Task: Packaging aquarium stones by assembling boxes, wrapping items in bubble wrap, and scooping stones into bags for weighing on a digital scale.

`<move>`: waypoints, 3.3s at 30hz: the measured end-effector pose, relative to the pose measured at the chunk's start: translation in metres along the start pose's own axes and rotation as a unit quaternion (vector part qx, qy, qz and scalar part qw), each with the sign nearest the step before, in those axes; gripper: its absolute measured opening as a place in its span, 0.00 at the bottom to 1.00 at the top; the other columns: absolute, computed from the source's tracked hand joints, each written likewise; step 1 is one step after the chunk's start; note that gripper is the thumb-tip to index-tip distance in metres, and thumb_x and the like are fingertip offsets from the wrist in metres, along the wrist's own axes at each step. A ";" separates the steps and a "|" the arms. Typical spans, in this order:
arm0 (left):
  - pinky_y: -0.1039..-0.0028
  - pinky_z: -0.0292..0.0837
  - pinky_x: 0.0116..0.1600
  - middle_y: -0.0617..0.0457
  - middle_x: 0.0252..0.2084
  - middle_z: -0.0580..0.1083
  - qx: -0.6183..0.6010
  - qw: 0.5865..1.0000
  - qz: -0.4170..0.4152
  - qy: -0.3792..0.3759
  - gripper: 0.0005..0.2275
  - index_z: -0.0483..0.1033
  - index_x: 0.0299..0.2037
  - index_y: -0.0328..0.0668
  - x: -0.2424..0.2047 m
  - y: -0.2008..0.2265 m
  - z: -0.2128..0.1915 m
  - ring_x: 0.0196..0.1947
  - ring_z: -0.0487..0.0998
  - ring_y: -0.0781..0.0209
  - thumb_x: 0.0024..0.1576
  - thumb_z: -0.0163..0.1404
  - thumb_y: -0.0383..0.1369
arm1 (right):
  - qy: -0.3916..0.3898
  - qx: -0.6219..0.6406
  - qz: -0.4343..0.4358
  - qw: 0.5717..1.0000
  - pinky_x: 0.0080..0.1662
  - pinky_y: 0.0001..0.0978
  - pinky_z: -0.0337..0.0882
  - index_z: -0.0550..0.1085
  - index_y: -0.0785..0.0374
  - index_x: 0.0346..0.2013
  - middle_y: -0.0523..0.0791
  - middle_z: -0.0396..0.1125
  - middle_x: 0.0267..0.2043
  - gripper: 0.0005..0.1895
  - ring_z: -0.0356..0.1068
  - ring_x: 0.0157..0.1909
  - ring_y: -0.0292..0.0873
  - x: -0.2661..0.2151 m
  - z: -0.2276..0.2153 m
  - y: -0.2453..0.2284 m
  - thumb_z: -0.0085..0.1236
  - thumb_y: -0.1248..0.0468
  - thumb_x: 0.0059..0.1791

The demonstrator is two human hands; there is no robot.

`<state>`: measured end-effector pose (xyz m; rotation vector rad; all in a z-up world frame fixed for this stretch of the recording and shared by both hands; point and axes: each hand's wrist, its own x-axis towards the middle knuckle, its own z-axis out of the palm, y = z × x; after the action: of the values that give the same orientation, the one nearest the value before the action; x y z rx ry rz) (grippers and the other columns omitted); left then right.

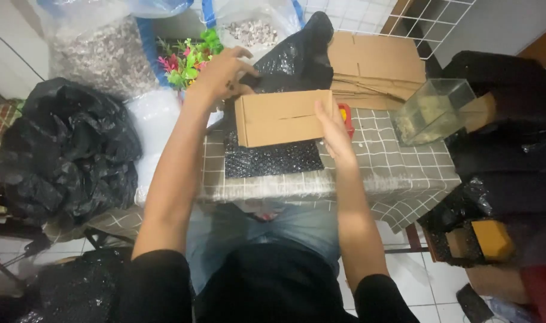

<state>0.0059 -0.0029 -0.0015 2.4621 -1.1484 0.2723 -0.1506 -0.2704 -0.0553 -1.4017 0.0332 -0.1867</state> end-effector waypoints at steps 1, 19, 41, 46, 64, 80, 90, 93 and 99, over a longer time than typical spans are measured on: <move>0.55 0.64 0.64 0.48 0.63 0.68 0.000 1.000 0.000 -0.001 0.23 0.84 0.48 0.53 0.006 -0.002 0.003 0.60 0.68 0.44 0.39 0.69 0.32 | 0.000 0.001 0.001 1.000 0.66 0.30 0.61 0.51 0.64 0.74 0.50 0.54 0.75 0.35 0.56 0.73 0.43 0.002 0.001 -0.002 0.47 0.54 0.55; 0.69 0.71 0.51 0.45 0.53 0.68 -0.290 0.833 -0.044 0.469 0.25 0.61 0.57 0.47 0.006 0.008 0.022 0.48 0.72 0.54 0.50 0.42 0.14 | 0.013 -0.140 0.019 0.990 0.61 0.32 0.67 0.61 0.64 0.68 0.50 0.66 0.64 0.30 0.66 0.65 0.43 0.007 0.006 -0.013 0.51 0.54 0.53; 0.77 0.77 0.37 0.49 0.34 0.77 -0.427 0.816 -0.122 0.370 0.15 0.76 0.46 0.36 0.048 -0.056 -0.021 0.33 0.80 0.64 0.59 0.56 0.41 | -0.055 -0.162 0.008 0.985 0.66 0.34 0.62 0.56 0.68 0.70 0.53 0.59 0.71 0.32 0.60 0.71 0.46 0.022 -0.001 -0.008 0.49 0.58 0.54; 0.66 0.72 0.59 0.42 0.54 0.76 -0.262 0.850 -0.078 0.450 0.18 0.67 0.61 0.40 -0.019 0.003 -0.013 0.54 0.77 0.51 0.65 0.54 0.38 | -0.015 -0.183 0.039 0.982 0.68 0.37 0.61 0.59 0.67 0.69 0.52 0.60 0.71 0.32 0.60 0.72 0.47 0.019 0.004 -0.013 0.47 0.54 0.54; 0.73 0.78 0.38 0.55 0.27 0.77 -0.199 0.956 -0.032 0.213 0.10 0.82 0.26 0.50 -0.114 0.178 0.047 0.30 0.80 0.58 0.57 0.58 0.41 | 0.097 -0.118 -0.005 0.988 0.75 0.56 0.34 0.44 0.72 0.75 0.63 0.36 0.78 0.44 0.33 0.80 0.61 0.007 0.013 -0.048 0.48 0.44 0.60; 0.59 0.57 0.73 0.44 0.57 0.75 -0.161 0.982 -0.086 0.056 0.10 0.80 0.50 0.44 -0.124 0.194 0.072 0.67 0.68 0.48 0.61 0.52 0.35 | 0.034 -0.291 0.069 0.954 0.74 0.53 0.40 0.55 0.64 0.74 0.56 0.49 0.76 0.42 0.44 0.78 0.55 0.014 0.015 -0.033 0.44 0.37 0.57; 0.61 0.77 0.58 0.48 0.45 0.69 -0.208 0.881 -0.290 0.311 0.15 0.65 0.52 0.40 -0.129 0.155 0.053 0.52 0.76 0.47 0.59 0.57 0.31 | 0.058 -0.226 0.063 0.970 0.74 0.56 0.30 0.49 0.74 0.74 0.62 0.41 0.78 0.42 0.34 0.79 0.61 -0.005 0.026 -0.066 0.44 0.44 0.59; 0.41 0.62 0.69 0.33 0.66 0.56 -0.281 0.867 -0.299 0.282 0.41 0.43 0.72 0.42 -0.127 0.150 0.044 0.67 0.63 0.30 0.56 0.63 0.32 | 0.032 -0.256 0.073 0.963 0.74 0.58 0.33 0.50 0.71 0.75 0.63 0.42 0.77 0.43 0.36 0.79 0.61 0.011 0.016 -0.048 0.45 0.41 0.59; 0.44 0.49 0.76 0.33 0.75 0.44 -0.234 0.938 -0.149 0.206 0.29 0.65 0.67 0.51 -0.104 0.130 0.022 0.75 0.48 0.27 0.57 0.62 0.42 | 0.048 -0.348 0.064 0.934 0.71 0.57 0.48 0.59 0.64 0.73 0.58 0.54 0.73 0.39 0.50 0.75 0.58 0.011 0.012 -0.040 0.45 0.38 0.58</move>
<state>-0.1600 -0.0165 -0.0206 1.9893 -0.5718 0.3544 -0.1424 -0.2665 -0.0128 -2.0914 0.2958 -0.1392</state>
